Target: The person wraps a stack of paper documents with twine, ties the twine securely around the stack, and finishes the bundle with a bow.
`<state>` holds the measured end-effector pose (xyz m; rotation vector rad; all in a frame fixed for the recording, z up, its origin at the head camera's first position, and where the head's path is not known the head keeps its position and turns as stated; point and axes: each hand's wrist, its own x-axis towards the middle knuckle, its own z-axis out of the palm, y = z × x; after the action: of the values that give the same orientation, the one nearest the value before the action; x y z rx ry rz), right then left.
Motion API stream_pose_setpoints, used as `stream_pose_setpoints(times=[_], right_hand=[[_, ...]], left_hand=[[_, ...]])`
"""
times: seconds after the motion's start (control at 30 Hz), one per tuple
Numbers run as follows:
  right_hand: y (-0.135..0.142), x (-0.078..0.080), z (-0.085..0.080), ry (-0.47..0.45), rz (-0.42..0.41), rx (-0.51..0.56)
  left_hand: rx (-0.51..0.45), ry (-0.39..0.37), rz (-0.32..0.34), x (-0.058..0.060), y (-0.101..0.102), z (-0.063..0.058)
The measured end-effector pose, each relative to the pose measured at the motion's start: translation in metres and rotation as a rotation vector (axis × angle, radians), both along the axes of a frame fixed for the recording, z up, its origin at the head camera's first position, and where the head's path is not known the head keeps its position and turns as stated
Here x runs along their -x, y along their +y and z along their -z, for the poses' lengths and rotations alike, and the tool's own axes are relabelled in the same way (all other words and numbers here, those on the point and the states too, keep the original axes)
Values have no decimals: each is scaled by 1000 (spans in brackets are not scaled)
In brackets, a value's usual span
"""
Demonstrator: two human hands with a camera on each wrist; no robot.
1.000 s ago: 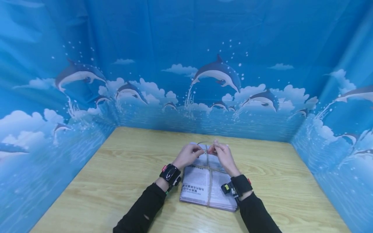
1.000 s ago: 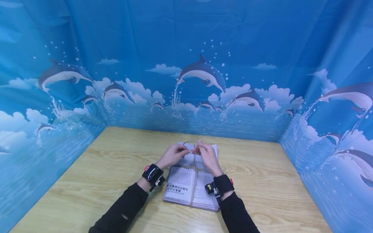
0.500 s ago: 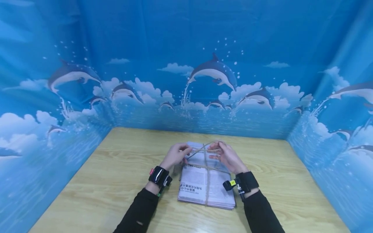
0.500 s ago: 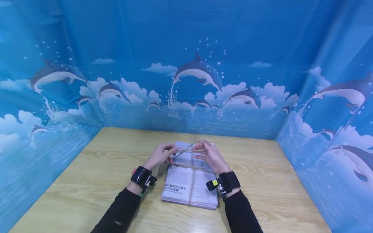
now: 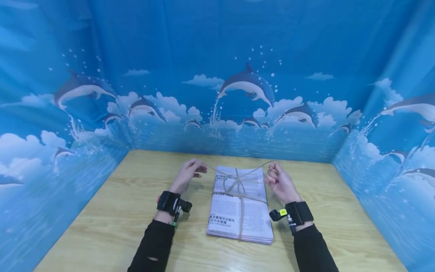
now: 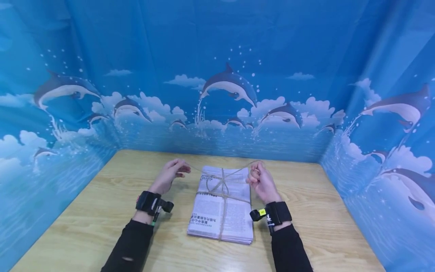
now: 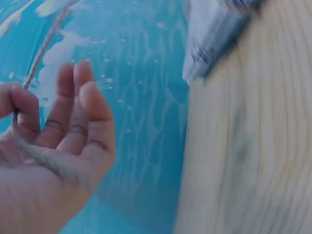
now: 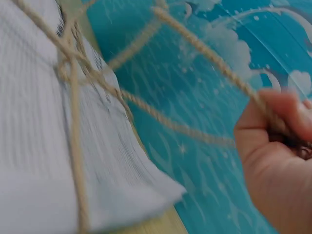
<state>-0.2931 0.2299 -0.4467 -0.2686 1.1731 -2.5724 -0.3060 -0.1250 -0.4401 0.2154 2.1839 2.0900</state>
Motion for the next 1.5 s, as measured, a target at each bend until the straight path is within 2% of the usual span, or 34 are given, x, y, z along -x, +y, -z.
stream_pose_setpoints(times=[0.13,0.37,0.47,0.53,0.6,0.83,1.07,1.23,1.5], right_hand=[[16,1,6,56,48,-197],[42,5,9,170,115,-771],[55,6,7,210,164,-934],[65,6,6,212,200,-991],[74,6,5,207,218,-1026],[94,4,11,135,199,-1089],[115,5,21,57,204,-1017],[123,-2,19,47,240,-1052],[129,-9,23,28,273,-1049]], left_hand=[[-219,-109,45,3,-6,4],[-602,-210,229,4,-16,10],[-679,-233,290,4,-18,12],[-659,-236,309,6,-19,14],[-598,-236,301,7,-20,17],[-400,-318,181,8,-31,29],[-259,-351,210,9,-48,30],[-149,-343,198,9,-51,32],[-69,-344,190,3,-54,34]])
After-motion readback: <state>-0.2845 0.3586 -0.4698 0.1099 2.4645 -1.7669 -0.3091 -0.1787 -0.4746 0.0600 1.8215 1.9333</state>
